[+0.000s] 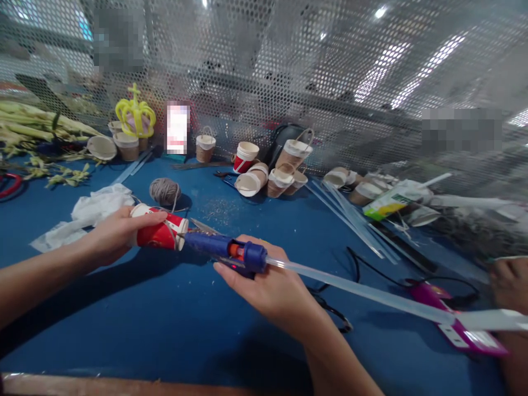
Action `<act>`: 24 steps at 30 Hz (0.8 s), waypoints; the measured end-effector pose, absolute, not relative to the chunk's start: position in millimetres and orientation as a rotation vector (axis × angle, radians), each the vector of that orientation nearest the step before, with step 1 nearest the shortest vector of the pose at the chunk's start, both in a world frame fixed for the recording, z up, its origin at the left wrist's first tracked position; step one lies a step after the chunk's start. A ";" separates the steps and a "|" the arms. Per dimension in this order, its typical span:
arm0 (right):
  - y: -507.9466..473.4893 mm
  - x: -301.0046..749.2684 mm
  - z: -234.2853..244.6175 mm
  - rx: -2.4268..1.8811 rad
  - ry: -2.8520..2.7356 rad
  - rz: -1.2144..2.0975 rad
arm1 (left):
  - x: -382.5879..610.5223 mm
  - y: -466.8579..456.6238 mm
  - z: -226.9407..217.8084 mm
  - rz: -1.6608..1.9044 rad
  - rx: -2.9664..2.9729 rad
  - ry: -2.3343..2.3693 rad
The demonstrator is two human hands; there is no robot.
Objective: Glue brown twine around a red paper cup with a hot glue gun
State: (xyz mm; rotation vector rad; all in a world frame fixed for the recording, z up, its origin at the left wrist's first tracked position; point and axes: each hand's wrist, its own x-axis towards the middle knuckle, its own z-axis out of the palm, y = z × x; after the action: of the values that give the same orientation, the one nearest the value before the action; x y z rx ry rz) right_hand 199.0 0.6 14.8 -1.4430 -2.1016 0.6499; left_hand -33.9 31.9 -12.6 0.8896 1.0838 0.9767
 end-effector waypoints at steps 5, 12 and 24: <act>0.3 199.4 13.2 -1.379 -2.163 0.445 | -33.6 32.5 -14.4 0.963 0.888 1.069; -0.8 205.4 8.7 -1.313 -2.223 0.363 | -31.1 30.8 -12.9 0.991 0.865 1.077; -1.3 202.5 14.3 -1.378 -2.217 0.445 | -31.6 28.2 -15.0 1.003 0.902 1.082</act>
State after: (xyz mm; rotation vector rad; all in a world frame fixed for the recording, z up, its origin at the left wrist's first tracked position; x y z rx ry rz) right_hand 202.5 -1.3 14.3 -1.3778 -2.2166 0.4449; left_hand -31.6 28.2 -15.0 0.9025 1.0821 1.0025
